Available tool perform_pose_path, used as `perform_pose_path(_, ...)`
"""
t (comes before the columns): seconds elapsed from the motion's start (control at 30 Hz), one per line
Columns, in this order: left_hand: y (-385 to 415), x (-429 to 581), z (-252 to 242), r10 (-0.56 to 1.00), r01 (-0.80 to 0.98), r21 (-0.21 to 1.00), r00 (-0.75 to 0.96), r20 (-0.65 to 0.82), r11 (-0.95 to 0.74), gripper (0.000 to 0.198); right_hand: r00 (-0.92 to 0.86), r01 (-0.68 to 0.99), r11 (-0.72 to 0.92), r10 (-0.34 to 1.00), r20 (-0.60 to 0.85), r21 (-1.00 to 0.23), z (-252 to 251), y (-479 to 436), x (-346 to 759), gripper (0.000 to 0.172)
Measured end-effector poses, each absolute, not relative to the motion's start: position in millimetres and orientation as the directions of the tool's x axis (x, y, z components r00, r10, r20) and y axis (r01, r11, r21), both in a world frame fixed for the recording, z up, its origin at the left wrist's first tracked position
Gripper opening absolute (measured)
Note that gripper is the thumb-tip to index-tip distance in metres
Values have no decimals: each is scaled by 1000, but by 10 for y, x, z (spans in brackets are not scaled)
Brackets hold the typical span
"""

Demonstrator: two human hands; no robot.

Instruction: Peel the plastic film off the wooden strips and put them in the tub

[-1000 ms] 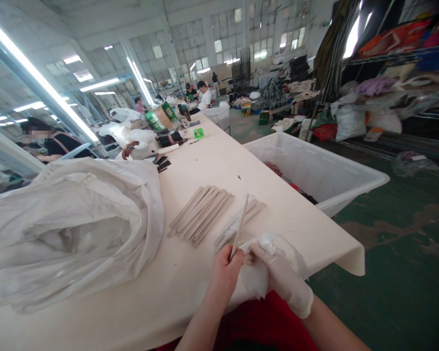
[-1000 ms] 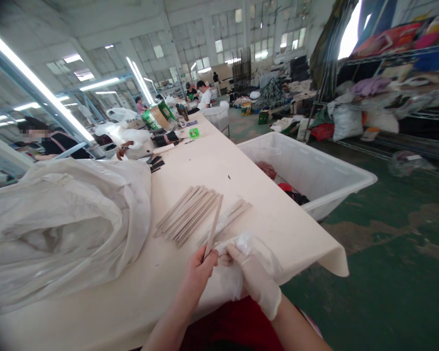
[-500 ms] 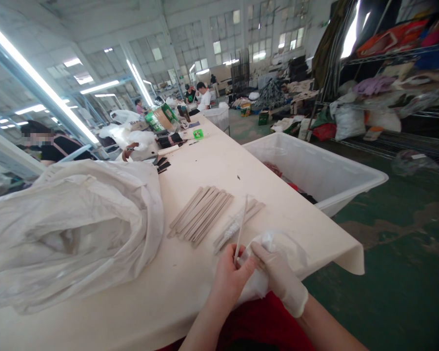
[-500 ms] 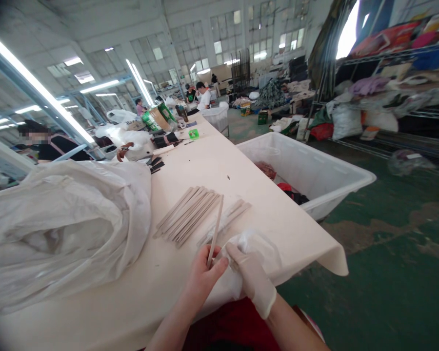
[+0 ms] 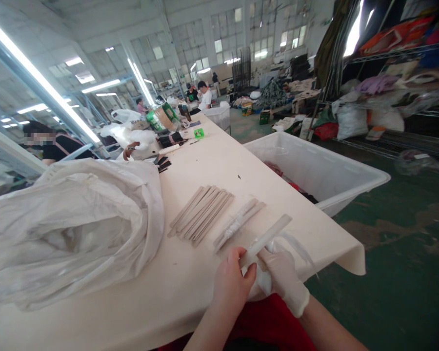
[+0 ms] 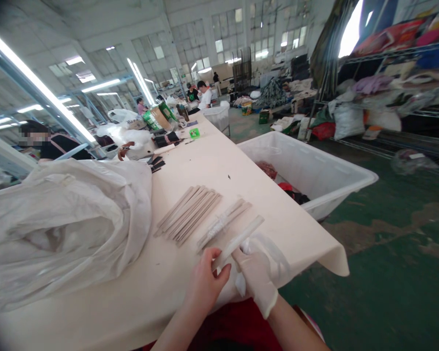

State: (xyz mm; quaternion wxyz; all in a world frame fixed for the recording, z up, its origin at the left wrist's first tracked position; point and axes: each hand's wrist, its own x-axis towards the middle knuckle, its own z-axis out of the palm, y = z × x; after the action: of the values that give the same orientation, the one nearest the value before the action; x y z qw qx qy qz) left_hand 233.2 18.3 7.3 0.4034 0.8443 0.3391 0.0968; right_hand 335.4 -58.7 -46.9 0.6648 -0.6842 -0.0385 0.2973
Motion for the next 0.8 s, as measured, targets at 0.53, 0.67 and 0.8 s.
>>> perform_pose_path(0.53,251,2456,187,696,155,938,635,-335,310,24,651,-683,191,597,-468,-705,-277,-529,3243,42)
perform_pose_path(0.67,372,2442,202,751,327,903,661,-10,-277,17,508,-764,136,729,-459,-630,-277,-576,3232,55)
perform_pose_path(0.8,452,2392,287,539,346,555,810,230,-757,12,398,-778,114,850,-344,-618,-240,-675,3243,49)
